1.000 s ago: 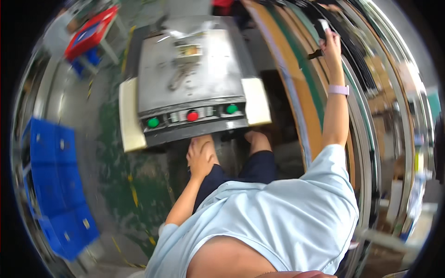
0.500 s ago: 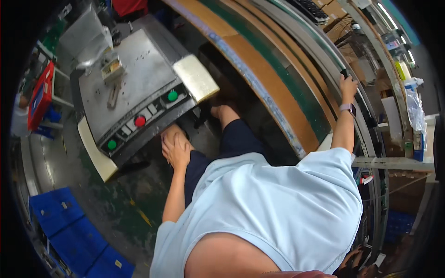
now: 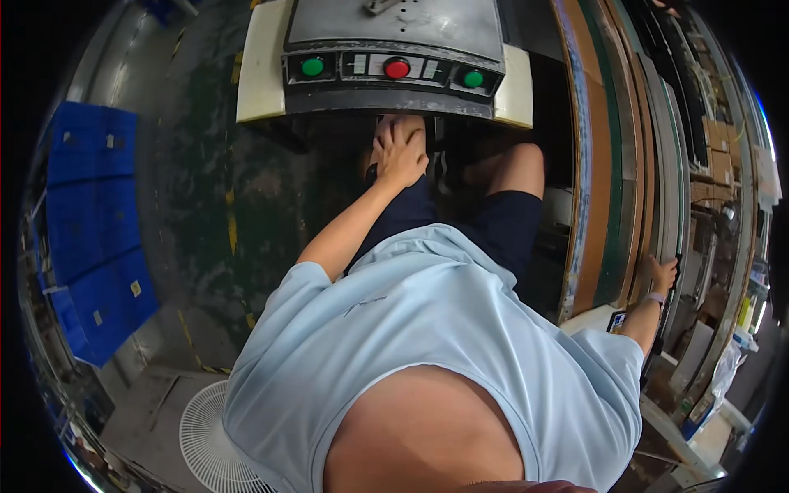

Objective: Operating a manual press machine to assemble or test black power adapter housings on a production floor.

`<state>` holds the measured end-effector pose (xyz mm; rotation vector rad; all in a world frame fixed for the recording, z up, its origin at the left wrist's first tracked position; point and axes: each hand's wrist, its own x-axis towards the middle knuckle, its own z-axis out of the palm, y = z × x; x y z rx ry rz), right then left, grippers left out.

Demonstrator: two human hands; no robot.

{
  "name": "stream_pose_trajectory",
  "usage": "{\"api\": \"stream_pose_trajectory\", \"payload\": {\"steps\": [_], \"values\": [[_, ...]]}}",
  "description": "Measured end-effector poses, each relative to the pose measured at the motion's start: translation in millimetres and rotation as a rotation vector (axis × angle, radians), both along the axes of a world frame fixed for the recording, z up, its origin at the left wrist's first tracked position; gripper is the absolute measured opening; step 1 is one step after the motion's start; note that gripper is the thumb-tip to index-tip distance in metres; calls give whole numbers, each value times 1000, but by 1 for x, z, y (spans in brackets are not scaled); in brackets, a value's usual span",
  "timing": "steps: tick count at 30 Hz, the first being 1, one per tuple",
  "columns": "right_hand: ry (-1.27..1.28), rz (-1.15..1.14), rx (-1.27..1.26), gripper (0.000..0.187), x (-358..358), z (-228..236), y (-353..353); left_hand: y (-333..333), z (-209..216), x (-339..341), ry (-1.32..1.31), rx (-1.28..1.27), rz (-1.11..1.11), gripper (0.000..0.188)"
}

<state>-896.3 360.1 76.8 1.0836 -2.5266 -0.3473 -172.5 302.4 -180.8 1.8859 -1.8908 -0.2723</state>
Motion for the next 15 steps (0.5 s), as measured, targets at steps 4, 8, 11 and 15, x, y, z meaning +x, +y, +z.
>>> {"api": "stream_pose_trajectory", "payload": {"steps": [4,8,11,15], "values": [[-33,-51,61,103,31,8,-11,1,0,-2,57,4,1,49],[1,-57,65,105,42,10,-12,-1,-1,-11,56,-8,13,47],[52,-33,16,105,35,6,-7,-8,2,-16,54,-8,20,47],[77,-60,-33,103,56,1,-13,-6,3,-7,27,1,54,47]]}}
